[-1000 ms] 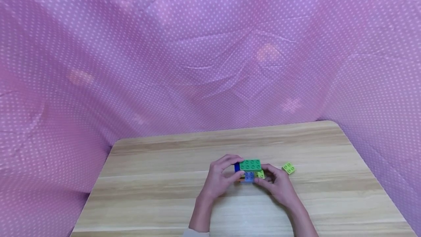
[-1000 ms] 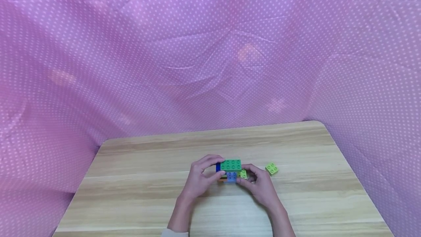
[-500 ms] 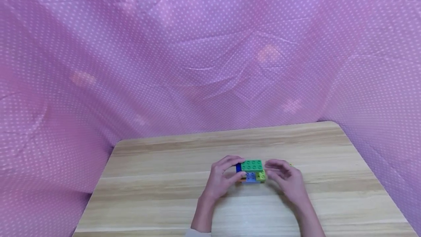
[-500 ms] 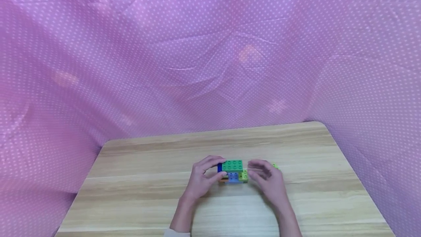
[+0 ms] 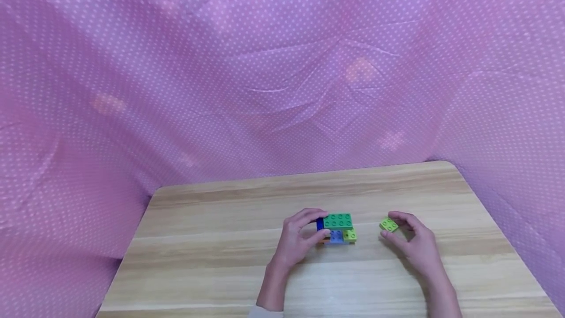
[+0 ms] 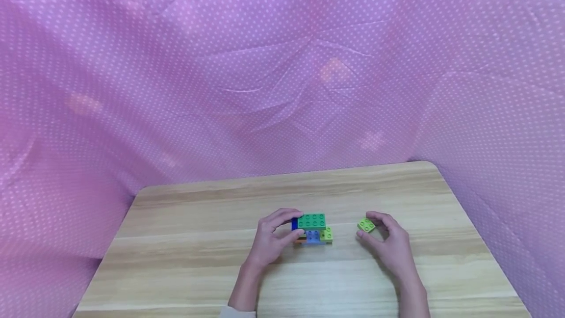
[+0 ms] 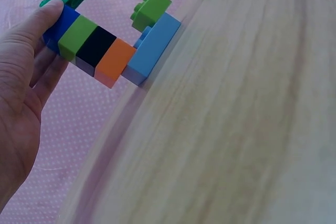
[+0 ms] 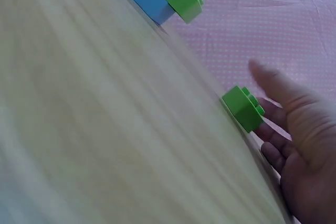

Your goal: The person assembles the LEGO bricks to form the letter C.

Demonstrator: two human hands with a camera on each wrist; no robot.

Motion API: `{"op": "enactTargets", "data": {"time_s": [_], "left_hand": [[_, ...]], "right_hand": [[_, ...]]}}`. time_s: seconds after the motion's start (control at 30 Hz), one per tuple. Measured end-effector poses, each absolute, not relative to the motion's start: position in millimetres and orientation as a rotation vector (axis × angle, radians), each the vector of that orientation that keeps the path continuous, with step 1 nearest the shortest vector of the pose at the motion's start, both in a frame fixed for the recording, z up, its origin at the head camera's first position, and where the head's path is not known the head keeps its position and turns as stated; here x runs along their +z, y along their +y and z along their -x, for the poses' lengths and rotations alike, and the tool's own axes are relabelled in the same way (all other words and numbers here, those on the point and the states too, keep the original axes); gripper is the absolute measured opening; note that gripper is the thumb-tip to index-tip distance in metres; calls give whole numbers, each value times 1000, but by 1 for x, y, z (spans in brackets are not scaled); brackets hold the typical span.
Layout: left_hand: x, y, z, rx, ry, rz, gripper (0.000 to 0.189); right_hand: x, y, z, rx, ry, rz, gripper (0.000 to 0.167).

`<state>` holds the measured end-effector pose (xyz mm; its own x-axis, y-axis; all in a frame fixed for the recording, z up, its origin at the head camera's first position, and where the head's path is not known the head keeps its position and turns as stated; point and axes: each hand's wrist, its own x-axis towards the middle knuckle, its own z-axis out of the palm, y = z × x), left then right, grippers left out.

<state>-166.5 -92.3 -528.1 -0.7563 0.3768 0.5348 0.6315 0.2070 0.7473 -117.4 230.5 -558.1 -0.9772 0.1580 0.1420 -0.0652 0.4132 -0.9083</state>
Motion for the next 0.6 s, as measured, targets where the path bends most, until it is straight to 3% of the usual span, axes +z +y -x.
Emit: {"op": "enactTargets", "data": {"time_s": [0.37,0.6], "left_hand": [[-530,-90,166,-1587,-2226,946,36],[-529,-89,163,-1596,-2238,938,35]], "right_hand": [[-563,227,125,1241,-2488,-36,49],[-554,219,123,1592,-2334,-78,49]]}}
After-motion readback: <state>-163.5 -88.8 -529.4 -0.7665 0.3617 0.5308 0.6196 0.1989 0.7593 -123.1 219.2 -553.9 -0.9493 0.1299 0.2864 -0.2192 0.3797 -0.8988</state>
